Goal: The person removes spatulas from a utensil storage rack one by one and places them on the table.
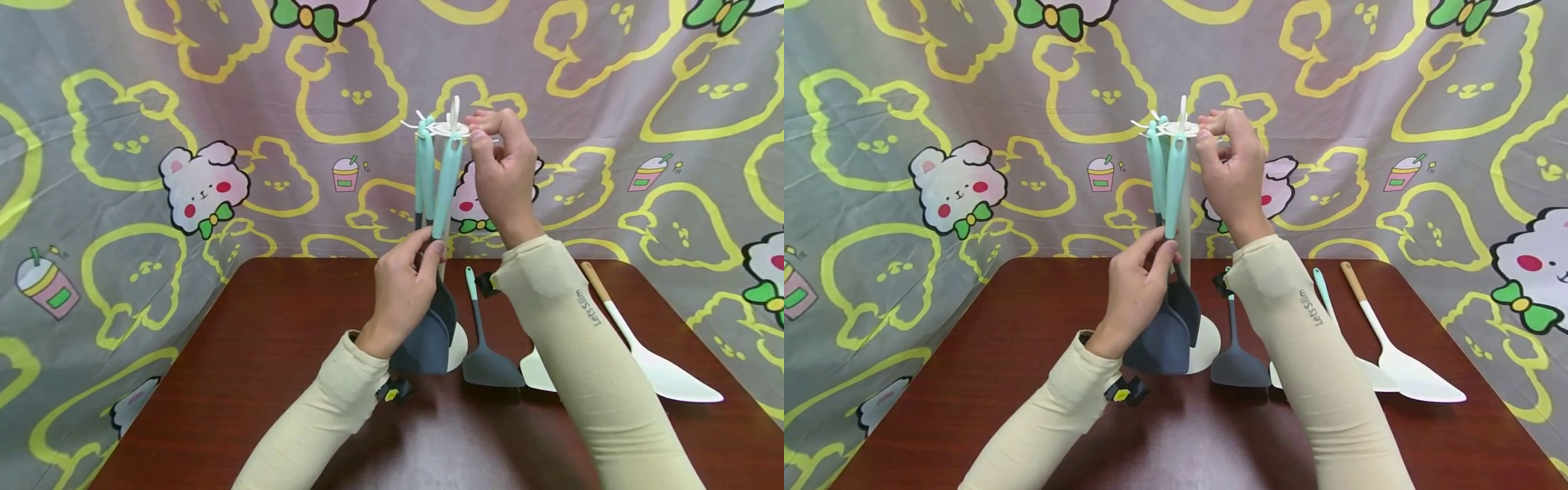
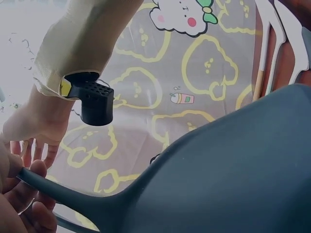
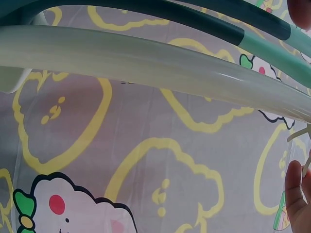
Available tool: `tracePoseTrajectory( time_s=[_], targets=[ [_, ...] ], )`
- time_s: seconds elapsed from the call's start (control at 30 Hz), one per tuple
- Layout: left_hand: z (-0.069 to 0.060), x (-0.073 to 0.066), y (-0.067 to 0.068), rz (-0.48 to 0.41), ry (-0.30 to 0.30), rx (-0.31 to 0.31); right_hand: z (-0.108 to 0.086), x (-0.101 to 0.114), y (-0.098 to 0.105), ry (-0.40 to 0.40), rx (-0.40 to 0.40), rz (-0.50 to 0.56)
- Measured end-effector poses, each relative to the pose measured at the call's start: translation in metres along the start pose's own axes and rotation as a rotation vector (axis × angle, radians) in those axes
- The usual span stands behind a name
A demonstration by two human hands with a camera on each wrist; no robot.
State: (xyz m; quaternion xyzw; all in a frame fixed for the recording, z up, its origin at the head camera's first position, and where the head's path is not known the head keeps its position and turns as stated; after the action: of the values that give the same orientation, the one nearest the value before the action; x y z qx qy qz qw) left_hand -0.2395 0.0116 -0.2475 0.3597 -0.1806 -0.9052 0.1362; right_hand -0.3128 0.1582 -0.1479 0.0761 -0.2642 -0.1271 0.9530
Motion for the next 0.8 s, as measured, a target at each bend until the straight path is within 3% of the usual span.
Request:
tracePoseTrajectory(
  time_s=[0.37,0.6,0.8],
  targets=[
    [-0.0004,-0.0036,0.0005,-0.017,-0.01,0.009,-0.0011,0.003,0.0005,0.001,0.019,-0.01],
    [0.0004,-0.0047,0.0011,-0.018,-0.012,0.008,-0.0003,0.0031,-0.0007,-0.042,0.019,0.012],
    [-0.0004,-0.0065,0.002,-0.016,-0.027,0.007,-0.0011,0.0028,0.0004,-0.005,0.017,0.001]
  ],
)
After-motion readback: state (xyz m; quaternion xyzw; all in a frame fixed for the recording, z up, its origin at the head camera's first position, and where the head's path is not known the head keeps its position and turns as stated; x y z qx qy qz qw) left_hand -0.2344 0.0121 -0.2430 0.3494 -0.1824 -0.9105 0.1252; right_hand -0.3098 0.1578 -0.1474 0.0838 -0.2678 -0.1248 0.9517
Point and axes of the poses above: each hand's wrist, its own z-axis towards the middle knuckle, its own y-axis out of the back of the hand, x = y × z, the point moved 5 cm from there along z, towards the middle knuckle, and after that the axes turned 13 degrees about x, right-handed, at the moved point
